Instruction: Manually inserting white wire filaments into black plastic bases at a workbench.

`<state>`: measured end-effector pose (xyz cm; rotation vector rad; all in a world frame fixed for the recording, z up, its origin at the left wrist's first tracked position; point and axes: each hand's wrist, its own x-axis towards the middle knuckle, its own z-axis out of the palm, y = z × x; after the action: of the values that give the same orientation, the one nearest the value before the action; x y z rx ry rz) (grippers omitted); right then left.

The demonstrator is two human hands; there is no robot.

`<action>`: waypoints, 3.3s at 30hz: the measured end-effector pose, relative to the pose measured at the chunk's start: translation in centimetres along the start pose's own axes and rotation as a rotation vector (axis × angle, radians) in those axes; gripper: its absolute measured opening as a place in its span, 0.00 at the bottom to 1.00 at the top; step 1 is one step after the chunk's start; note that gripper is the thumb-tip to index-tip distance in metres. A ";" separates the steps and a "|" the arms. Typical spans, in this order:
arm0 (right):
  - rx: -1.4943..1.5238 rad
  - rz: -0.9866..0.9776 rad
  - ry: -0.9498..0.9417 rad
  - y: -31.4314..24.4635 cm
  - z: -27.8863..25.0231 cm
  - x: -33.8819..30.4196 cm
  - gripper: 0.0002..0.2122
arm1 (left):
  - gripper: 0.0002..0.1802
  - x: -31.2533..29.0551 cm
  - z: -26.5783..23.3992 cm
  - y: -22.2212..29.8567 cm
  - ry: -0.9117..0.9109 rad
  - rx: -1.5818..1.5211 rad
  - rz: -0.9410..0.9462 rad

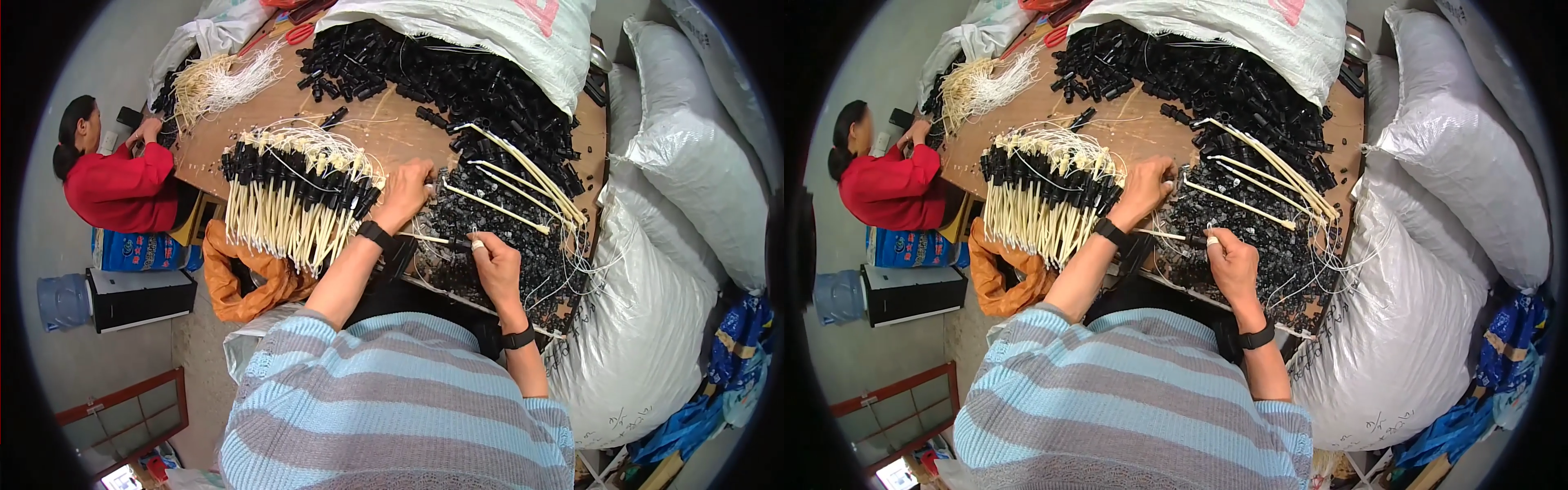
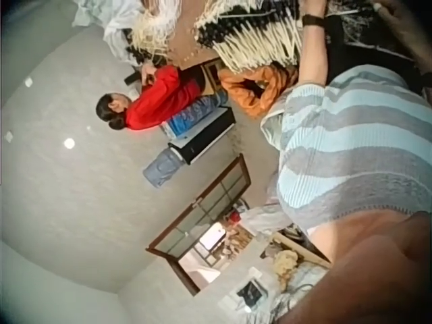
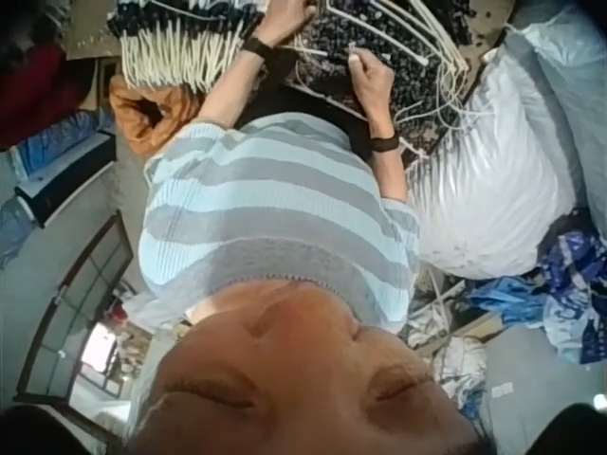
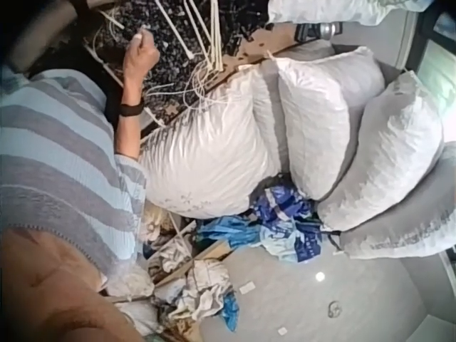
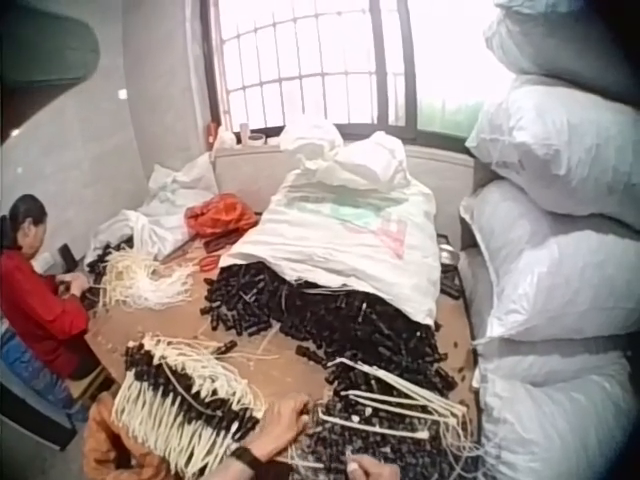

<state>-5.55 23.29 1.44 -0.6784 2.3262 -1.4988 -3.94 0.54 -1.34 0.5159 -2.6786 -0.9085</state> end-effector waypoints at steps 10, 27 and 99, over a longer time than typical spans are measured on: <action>-0.019 0.097 0.043 0.9 0.3 0.3 0.06 | 0.12 -4.3 -1.1 3.7 -0.177 -0.847 -0.087; -0.288 -0.373 0.176 -1.5 1.4 -1.0 0.04 | 0.11 -7.2 -0.3 5.9 -0.010 -0.512 -0.011; -0.437 -0.305 -0.137 -1.7 -4.0 -0.2 0.16 | 0.14 -4.2 -2.7 3.3 -0.145 -0.052 0.546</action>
<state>-6.89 25.87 4.64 -1.2524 2.5466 -1.0033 -0.02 3.28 2.21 -0.2975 -2.6881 -0.8647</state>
